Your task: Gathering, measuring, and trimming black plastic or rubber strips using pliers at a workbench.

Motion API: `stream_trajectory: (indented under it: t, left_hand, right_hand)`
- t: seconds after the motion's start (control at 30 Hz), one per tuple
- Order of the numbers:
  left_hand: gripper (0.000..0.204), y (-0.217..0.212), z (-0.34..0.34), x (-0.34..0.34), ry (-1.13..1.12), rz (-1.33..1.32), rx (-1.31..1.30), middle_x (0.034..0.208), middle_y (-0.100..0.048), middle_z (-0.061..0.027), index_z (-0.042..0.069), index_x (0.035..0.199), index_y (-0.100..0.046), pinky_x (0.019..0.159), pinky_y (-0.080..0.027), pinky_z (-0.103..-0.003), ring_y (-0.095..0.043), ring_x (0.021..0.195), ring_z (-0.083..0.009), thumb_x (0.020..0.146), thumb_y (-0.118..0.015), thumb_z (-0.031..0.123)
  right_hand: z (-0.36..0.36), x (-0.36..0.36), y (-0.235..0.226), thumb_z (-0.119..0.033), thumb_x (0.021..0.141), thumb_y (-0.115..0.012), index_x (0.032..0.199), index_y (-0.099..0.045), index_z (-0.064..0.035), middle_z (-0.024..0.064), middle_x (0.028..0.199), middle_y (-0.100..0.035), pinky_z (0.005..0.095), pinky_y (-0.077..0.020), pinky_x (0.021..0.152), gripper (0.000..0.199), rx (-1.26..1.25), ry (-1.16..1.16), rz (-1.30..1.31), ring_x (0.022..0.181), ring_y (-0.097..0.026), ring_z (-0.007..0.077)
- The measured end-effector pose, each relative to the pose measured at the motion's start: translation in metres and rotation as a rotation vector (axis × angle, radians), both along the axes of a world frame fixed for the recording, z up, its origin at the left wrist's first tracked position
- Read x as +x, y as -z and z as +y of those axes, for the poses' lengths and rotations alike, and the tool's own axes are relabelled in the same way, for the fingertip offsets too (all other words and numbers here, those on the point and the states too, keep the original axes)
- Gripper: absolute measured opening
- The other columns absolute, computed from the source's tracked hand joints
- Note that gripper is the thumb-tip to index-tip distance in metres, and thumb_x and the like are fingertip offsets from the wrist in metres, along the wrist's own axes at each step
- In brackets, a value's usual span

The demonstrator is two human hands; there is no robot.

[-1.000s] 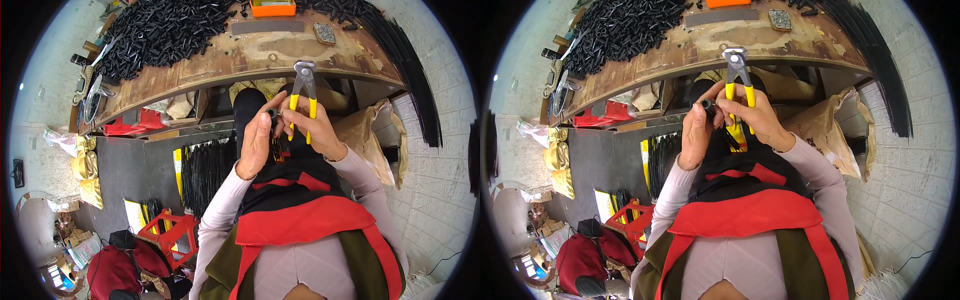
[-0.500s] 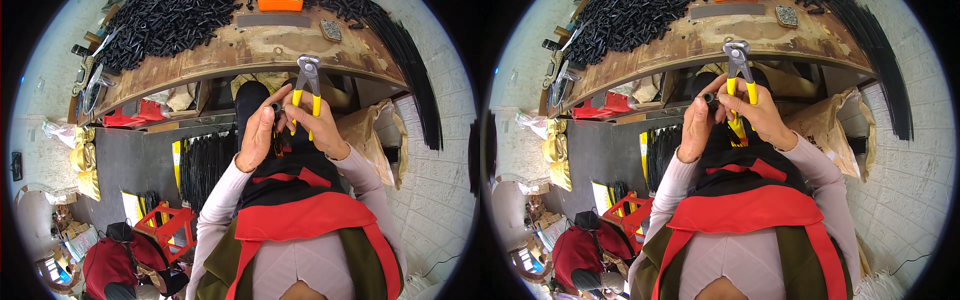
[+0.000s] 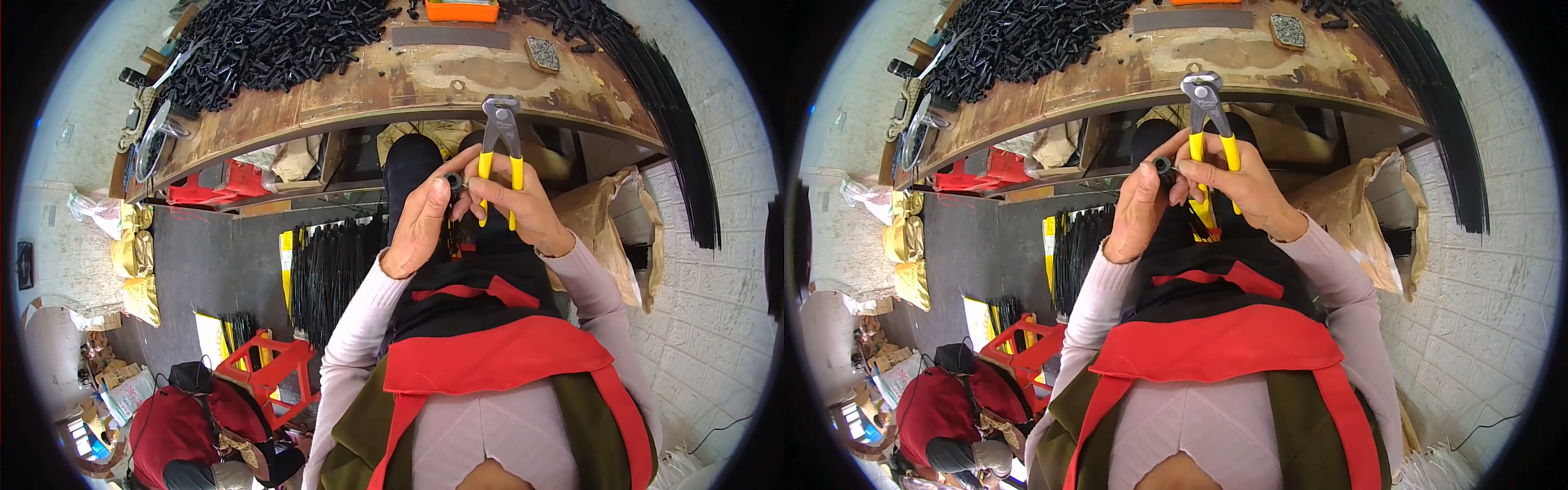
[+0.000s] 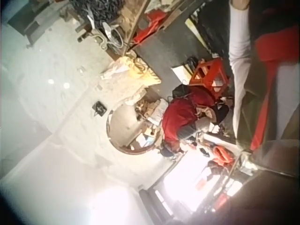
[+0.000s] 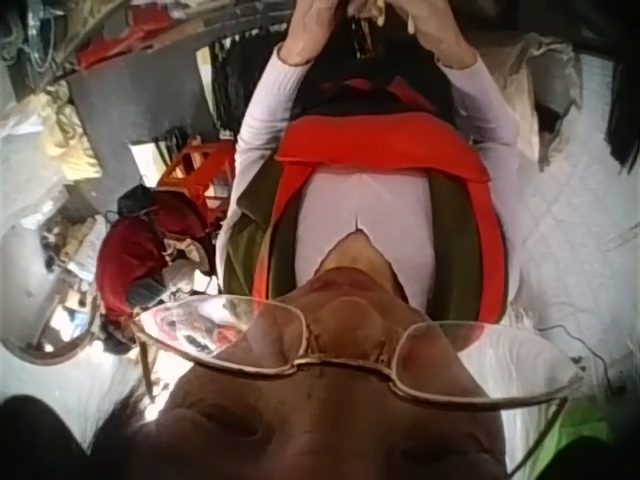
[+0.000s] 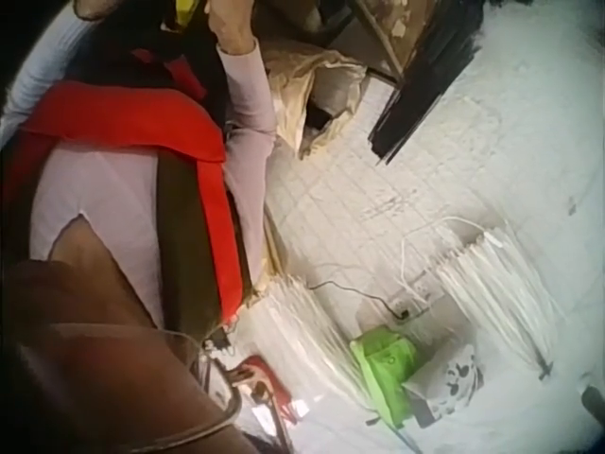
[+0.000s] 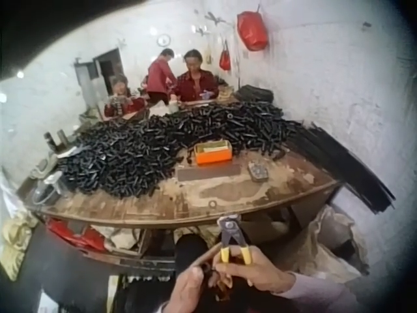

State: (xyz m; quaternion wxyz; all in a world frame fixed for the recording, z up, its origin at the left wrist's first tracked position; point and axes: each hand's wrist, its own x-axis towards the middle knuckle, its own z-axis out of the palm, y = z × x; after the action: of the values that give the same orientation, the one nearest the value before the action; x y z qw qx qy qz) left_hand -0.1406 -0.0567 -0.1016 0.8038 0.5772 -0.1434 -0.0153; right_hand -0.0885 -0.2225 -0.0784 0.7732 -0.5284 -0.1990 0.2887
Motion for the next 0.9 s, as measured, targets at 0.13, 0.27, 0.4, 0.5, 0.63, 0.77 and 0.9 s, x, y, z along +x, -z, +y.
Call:
stream_trajectory:
  t: [0.13,0.27,0.4,0.5,0.63,0.77,0.9]
  left_hand:
    - [0.068,0.002,-0.003,0.0,-0.068,-0.029,0.05,0.081,-0.05,0.0008,-0.005,0.144,-0.038,0.068,-0.034,-0.021,-0.04,0.073,-0.0076,0.104,-0.031,0.05]
    - [0.067,0.0,-0.006,-0.002,-0.091,0.013,0.048,0.08,-0.048,0.0014,-0.005,0.144,-0.037,0.067,-0.033,-0.021,-0.038,0.072,-0.0073,0.105,-0.03,0.049]
    - [0.068,0.0,0.004,0.003,-0.024,-0.009,0.003,0.079,-0.046,0.0021,-0.005,0.146,-0.035,0.066,-0.032,-0.021,-0.037,0.071,-0.0072,0.105,-0.029,0.049]
    - [0.068,-0.002,0.012,0.005,-0.014,0.014,-0.046,0.078,-0.044,0.0025,-0.005,0.142,-0.04,0.065,-0.031,-0.022,-0.037,0.07,-0.0074,0.105,-0.029,0.05]
    - [0.065,-0.001,0.019,0.012,-0.048,-0.02,-0.07,0.068,-0.037,-0.0007,-0.005,0.13,-0.044,0.06,-0.032,-0.027,-0.035,0.062,-0.0113,0.104,-0.028,0.052]
    - [0.065,-0.013,0.007,0.007,-0.013,-0.104,0.236,0.07,-0.044,0.0,-0.005,0.115,-0.054,0.058,-0.031,-0.025,-0.037,0.062,-0.0081,0.104,-0.025,0.052]
    - [0.054,-0.011,0.01,0.006,-0.011,-0.008,0.156,0.07,-0.043,0.0007,-0.001,0.101,-0.052,0.059,-0.03,-0.023,-0.034,0.064,-0.0077,0.105,-0.029,0.048]
  right_hand:
    - [0.003,-0.004,0.004,-0.015,0.094,-0.063,0.1,-0.057,0.0008,0.0067,0.083,-0.058,0.026,-0.0453,0.059,0.018,-0.065,0.089,-0.12,0.069,-0.062,0.0173]
    - [0.01,-0.012,0.007,-0.006,0.092,-0.064,0.1,-0.056,0.0012,0.0053,0.088,-0.057,0.0264,-0.0462,0.061,0.014,-0.061,0.25,-0.226,0.067,-0.059,0.0147]
    - [0.008,0.007,0.013,-0.008,0.09,-0.067,0.099,-0.058,-0.0015,0.005,0.086,-0.062,0.0238,-0.0456,0.062,0.014,-0.157,0.369,-0.606,0.062,-0.059,0.0108]
    - [0.003,0.011,-0.013,-0.013,0.092,-0.066,0.1,-0.056,-0.0015,0.0039,0.078,-0.061,0.0246,-0.0436,0.058,0.017,-0.269,0.292,-0.551,0.057,-0.054,0.0096]
    - [-0.04,-0.011,-0.044,-0.015,0.096,-0.058,0.102,-0.055,0.0,0.0029,0.064,-0.057,0.0244,-0.0402,0.049,0.016,-0.693,-0.068,-0.208,0.05,-0.05,0.0089]
    - [-0.049,-0.019,-0.055,-0.019,0.098,-0.054,0.106,-0.056,-0.0007,0.004,0.059,-0.056,0.0252,-0.0384,0.047,0.019,-0.821,-0.151,-0.346,0.048,-0.049,0.008]
    - [-0.044,-0.01,-0.059,-0.018,0.1,-0.052,0.114,-0.057,-0.0018,0.0041,0.062,-0.059,0.0257,-0.0385,0.047,0.023,-0.792,-0.238,-0.239,0.047,-0.049,0.0089]
